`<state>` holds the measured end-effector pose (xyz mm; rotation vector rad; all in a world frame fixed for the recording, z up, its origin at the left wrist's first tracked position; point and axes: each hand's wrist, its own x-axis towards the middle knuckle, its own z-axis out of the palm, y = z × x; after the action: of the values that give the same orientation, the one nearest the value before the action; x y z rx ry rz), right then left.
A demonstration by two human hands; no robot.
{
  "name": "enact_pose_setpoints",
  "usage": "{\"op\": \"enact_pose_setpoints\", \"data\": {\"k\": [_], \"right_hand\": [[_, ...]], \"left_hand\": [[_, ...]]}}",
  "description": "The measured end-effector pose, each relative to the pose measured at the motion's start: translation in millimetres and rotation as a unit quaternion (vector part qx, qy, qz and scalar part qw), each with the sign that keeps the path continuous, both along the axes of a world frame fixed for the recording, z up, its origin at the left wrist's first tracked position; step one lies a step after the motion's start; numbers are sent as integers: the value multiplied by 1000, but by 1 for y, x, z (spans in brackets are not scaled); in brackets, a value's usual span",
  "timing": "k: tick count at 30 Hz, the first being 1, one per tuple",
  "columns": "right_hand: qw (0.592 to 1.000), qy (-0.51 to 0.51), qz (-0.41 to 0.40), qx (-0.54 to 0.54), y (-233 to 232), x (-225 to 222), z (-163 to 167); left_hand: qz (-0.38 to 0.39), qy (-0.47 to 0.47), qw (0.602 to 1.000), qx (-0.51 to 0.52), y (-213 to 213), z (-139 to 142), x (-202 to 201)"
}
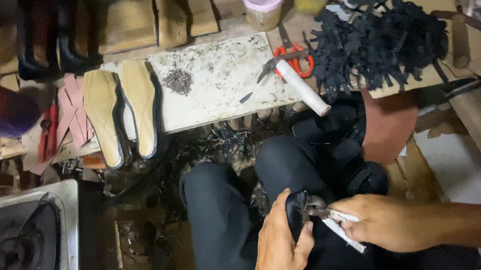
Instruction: The person applies glue from a can onto a black rubber shoe sole, holds the sole over a gas burner to heat it, then fits the sole onto a shoe upper on their lap and presses it in place. They then use a hammer and a hand tool to tap and trim the joined sole edge.
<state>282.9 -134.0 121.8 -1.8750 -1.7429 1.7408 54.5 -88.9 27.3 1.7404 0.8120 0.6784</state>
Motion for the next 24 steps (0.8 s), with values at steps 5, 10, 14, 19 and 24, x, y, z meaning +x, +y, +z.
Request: {"op": "enact_pose_setpoints", "data": {"k": [5, 10, 14, 19, 24], "right_hand": [[992, -102, 7, -78, 10, -4, 25], [963, 26, 147, 226, 12, 2, 30], [982, -142, -25, 123, -7, -15, 1], [928, -156, -124, 313, -31, -45, -40], [905, -140, -73, 395, -17, -39, -12]], "left_hand": [[-23, -3, 999, 48, -6, 4, 2], [-29, -23, 998, 46, -11, 8, -3], [-14, -26, 999, 12, -13, 5, -10], [23, -68, 996, 57, -10, 0, -10], [48, -107, 987, 112, -3, 21, -11]]}}
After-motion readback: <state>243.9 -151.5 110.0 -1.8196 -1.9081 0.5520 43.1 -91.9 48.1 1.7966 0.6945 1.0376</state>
